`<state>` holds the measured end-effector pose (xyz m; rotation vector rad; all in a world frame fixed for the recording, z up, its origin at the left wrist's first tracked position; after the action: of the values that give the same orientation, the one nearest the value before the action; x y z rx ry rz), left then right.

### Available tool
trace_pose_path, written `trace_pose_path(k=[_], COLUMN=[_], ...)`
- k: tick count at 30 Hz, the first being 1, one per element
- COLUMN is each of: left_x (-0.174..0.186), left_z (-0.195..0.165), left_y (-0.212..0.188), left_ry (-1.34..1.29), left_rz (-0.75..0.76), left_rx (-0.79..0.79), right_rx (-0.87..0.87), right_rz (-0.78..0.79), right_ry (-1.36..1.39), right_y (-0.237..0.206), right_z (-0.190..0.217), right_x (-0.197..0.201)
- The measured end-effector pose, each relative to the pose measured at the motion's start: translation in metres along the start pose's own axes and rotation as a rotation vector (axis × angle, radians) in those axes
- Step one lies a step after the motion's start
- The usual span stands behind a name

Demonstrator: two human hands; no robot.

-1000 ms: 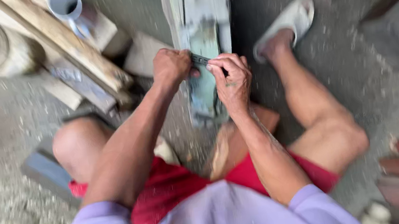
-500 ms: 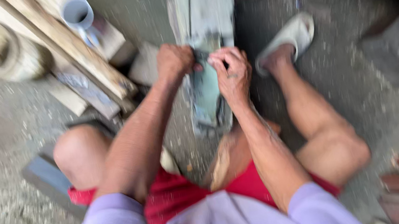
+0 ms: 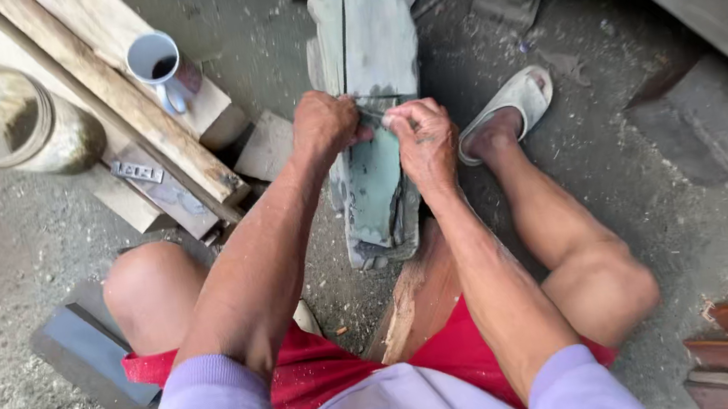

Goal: The person sits on the ground and sharpens a small metal blade by rubbing it back and forth on a green sharpening stone. The person repeatedly rubs the blade on the stone and occasionally pauses to inspect the edge.

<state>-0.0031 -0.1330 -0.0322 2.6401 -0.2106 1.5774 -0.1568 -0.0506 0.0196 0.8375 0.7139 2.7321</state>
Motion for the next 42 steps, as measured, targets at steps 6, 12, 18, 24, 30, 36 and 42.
trace_pose_path(k=[6,12,18,24,30,36,42], left_x=[0.040,0.024,-0.006,-0.015,-0.002,-0.019,0.000], left_z=[0.016,0.021,0.016,0.015,0.019,0.015,0.008], left_y=[-0.044,-0.071,-0.107,-0.104,-0.066,-0.129,-0.049], left_ry=[-0.562,-0.558,-0.622,-0.475,-0.534,-0.538,-0.528], left_rz=[-0.003,-0.103,-0.117,-0.037,-0.112,0.145,-0.232], left_rx=[0.635,0.729,0.642,0.553,0.627,0.713,0.615], right_rx=[-0.436,-0.425,-0.405,-0.163,-0.108,-0.198,-0.130], right_rz=[-0.147,-0.020,0.207,0.195,0.279,0.266,0.211], right_ry=[0.294,0.065,-0.054,-0.119,-0.128,-0.160,-0.175], right_y=[-0.038,-0.061,-0.093,-0.094,-0.052,-0.087,-0.036], right_z=[-0.063,-0.064,-0.051,-0.024,-0.023,-0.011,-0.022], right_x=[-0.004,-0.001,0.002,0.001,-0.002,0.005,0.001])
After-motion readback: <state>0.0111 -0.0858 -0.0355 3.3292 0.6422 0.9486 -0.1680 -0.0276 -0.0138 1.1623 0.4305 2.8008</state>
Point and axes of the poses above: each hand's wrist, its own y-axis towards the middle knuckle, its own x-axis out of the back of the hand, z = x × y, the point moved 9 cm from there along y, towards the middle knuckle, and after that the axes turned 10 degrees about x, right-handed, at the moved point
